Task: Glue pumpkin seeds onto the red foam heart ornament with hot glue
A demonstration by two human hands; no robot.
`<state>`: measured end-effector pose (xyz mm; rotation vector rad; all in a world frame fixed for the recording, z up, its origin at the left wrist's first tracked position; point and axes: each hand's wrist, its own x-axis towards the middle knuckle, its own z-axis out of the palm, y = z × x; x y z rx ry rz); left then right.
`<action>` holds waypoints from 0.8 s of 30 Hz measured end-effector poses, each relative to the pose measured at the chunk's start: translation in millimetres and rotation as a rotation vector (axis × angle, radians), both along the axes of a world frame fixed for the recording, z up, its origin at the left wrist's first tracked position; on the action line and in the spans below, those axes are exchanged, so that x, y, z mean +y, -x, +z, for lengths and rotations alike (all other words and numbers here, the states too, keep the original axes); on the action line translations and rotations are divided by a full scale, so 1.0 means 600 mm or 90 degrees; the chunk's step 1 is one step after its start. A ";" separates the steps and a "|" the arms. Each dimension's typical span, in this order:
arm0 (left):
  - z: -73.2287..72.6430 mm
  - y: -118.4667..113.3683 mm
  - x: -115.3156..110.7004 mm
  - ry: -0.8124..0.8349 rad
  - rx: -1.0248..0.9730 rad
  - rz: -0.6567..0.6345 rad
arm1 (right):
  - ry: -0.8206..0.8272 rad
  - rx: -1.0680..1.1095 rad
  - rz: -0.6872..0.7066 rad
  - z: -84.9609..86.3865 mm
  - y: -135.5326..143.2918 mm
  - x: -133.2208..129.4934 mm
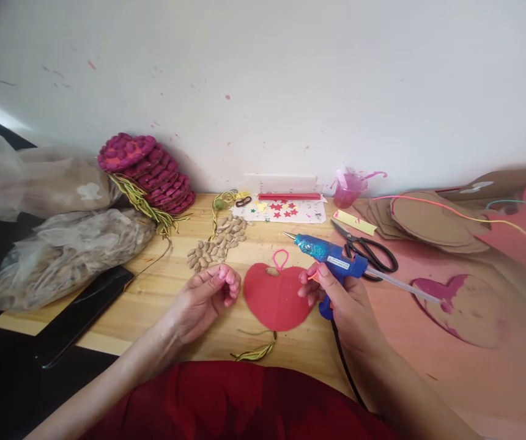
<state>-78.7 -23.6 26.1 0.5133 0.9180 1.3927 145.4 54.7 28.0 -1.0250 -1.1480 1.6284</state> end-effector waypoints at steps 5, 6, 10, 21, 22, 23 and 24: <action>0.006 -0.015 0.011 0.000 0.036 -0.060 | 0.072 0.034 0.011 0.008 0.005 -0.002; 0.008 -0.019 0.014 0.004 0.044 -0.074 | 0.088 0.042 0.027 0.011 0.006 -0.004; 0.013 -0.043 0.029 0.015 0.063 -0.105 | 0.123 0.047 0.070 0.018 0.010 -0.012; 0.014 -0.108 0.047 0.006 0.182 -0.082 | 0.041 -0.021 0.085 0.001 0.010 -0.015; 0.014 -0.110 0.047 0.000 0.197 -0.072 | 0.033 -0.034 0.084 0.000 0.009 -0.014; 0.013 -0.112 0.047 -0.004 0.210 -0.064 | 0.027 -0.047 0.080 0.000 0.009 -0.014; 0.013 -0.113 0.046 -0.007 0.222 -0.054 | 0.019 -0.059 0.077 -0.001 0.009 -0.014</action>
